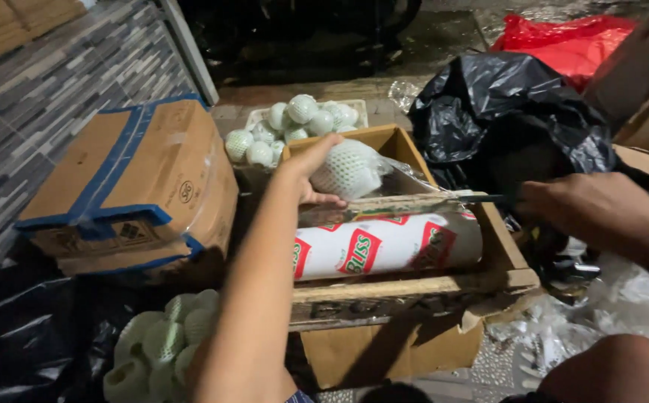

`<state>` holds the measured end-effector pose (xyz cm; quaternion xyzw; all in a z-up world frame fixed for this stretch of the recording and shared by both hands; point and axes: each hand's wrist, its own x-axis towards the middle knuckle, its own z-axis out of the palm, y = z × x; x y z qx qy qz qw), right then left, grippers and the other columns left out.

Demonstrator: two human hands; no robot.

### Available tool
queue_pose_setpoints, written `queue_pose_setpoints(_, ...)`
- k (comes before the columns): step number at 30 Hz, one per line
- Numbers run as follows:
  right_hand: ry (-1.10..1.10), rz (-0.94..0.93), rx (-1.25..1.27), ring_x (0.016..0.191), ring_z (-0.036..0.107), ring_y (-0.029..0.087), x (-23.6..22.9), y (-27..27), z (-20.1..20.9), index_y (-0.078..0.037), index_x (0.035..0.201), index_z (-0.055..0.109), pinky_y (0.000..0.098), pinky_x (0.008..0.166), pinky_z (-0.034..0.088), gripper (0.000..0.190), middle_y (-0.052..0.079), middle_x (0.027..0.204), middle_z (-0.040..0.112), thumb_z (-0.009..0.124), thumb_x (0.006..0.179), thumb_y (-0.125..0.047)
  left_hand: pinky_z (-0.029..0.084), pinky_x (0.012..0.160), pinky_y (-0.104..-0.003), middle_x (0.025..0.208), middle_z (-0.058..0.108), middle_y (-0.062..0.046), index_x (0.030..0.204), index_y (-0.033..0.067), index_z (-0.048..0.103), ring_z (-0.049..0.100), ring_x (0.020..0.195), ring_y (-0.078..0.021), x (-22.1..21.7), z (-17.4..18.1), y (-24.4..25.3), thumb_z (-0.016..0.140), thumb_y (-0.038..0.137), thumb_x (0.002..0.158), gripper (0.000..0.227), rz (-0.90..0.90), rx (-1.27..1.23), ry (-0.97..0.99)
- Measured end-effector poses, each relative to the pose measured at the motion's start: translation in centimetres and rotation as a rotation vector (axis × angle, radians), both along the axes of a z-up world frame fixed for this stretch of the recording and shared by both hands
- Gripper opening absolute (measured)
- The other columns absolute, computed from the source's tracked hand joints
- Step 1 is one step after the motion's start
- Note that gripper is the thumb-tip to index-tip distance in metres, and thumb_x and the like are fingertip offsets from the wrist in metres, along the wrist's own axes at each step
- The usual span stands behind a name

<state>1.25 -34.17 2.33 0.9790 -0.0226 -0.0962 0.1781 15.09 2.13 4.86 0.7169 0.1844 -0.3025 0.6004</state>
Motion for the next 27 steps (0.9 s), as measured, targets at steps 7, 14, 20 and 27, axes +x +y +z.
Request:
queue_pose_setpoints(7,-0.212,-0.081,0.082,0.075,0.077,0.018,-3.3,-3.6,-0.1,-0.033,0.09,0.066,0.0336,0.066,0.052,0.031,-0.007,0.074,0.077,0.058,0.09,-0.062,0.066,0.065,-0.049,0.137,0.064,-0.015,0.134,0.0237,0.054,0.071,0.11,-0.0386,4.5,3.6,1.7,0.065,0.071,0.059,0.089,0.21,-0.171,-0.229)
queue_pose_setpoints(14,-0.457,-0.548,1.278,0.051,0.045,0.016,-2.4,-2.3,-6.0,0.0,0.083,0.079,0.0332,0.044,0.031,0.04,0.008,0.064,0.065,0.072,0.099,-0.036,0.068,0.055,-0.034,0.121,0.076,-0.018,0.131,0.0092,0.059,0.08,0.086,-0.0339,2.2,13.3,-0.1,0.054,0.072,0.029,0.121,0.267,-0.41,-0.685)
queue_pose_setpoints(20,-0.428,-0.61,1.399,0.038,0.038,0.02,-2.5,2.0,-6.7,-0.005,0.062,0.052,0.035,0.034,0.024,0.039,0.011,0.05,0.051,0.051,0.096,-0.024,0.069,0.056,-0.031,0.123,0.073,-0.012,0.126,0.0151,0.058,0.08,0.104,-0.0264,-5.1,14.6,-3.7,0.052,0.076,0.03,0.114,0.072,-0.274,-0.814)
queue_pose_setpoints(27,-0.434,-0.491,1.201,0.058,0.051,0.022,-1.8,3.2,-6.9,-0.005,0.07,0.055,0.0413,0.051,0.039,0.032,0.011,0.062,0.057,0.045,0.096,-0.021,0.07,0.07,-0.044,0.134,0.06,-0.015,0.138,0.018,0.047,0.068,0.118,-0.0374,-7.7,10.4,-7.0,0.059,0.065,0.041,0.109,0.04,-0.48,-0.733)
